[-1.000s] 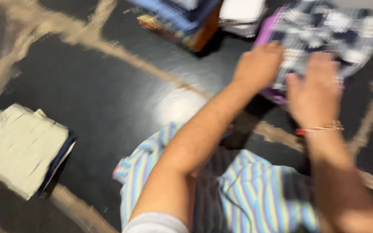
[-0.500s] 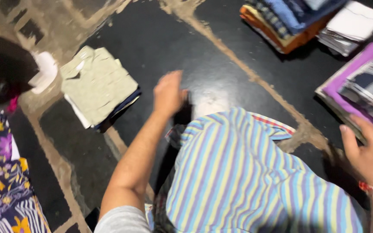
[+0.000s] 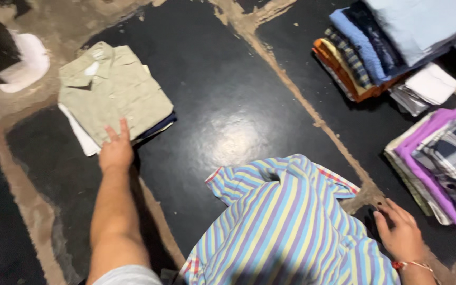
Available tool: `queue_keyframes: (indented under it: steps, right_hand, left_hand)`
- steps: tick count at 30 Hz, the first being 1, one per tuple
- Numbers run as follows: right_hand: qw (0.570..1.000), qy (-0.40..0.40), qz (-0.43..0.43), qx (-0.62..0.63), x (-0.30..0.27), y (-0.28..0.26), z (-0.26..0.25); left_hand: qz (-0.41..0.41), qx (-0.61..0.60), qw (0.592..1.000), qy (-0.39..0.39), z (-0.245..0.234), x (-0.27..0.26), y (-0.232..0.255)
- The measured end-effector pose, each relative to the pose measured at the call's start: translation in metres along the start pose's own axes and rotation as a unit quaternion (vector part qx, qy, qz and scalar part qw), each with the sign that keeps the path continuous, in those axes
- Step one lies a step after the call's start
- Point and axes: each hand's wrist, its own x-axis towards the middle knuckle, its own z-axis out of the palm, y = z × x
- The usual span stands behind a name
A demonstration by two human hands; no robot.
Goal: The person folds several shirts one by one by hand and places them into organized stacks on the floor.
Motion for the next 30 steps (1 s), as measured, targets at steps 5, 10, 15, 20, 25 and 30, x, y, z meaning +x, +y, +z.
queue_keyframes:
  steps: [5, 10, 15, 20, 25, 30]
  right_hand:
    - [0.996, -0.061, 0.068, -0.022, -0.001, 0.018, 0.012]
    - [0.989, -0.116, 0.094, 0.008, -0.006, 0.027, 0.013]
    - [0.993, -0.077, 0.071, 0.050, -0.007, 0.027, 0.010]
    - [0.976, -0.146, 0.154, 0.052, 0.000, 0.033, 0.013]
    - [0.976, -0.155, 0.136, 0.072, 0.004, 0.030, 0.022]
    - [0.974, -0.167, 0.144, 0.047, 0.006, 0.032, 0.017]
  left_hand:
    - [0.025, 0.005, 0.998, -0.049, -0.004, 0.003, -0.008]
    - [0.042, 0.001, 0.997, -0.065, -0.009, -0.007, -0.012]
    - [0.089, 0.024, 0.992, -0.083, 0.011, -0.056, -0.014]
    - [0.073, 0.051, 0.982, -0.165, 0.013, -0.161, 0.006]
    - [0.041, 0.024, 0.998, -0.032, -0.021, -0.200, 0.039]
    - [0.088, -0.009, 0.990, -0.110, -0.038, -0.163, 0.068]
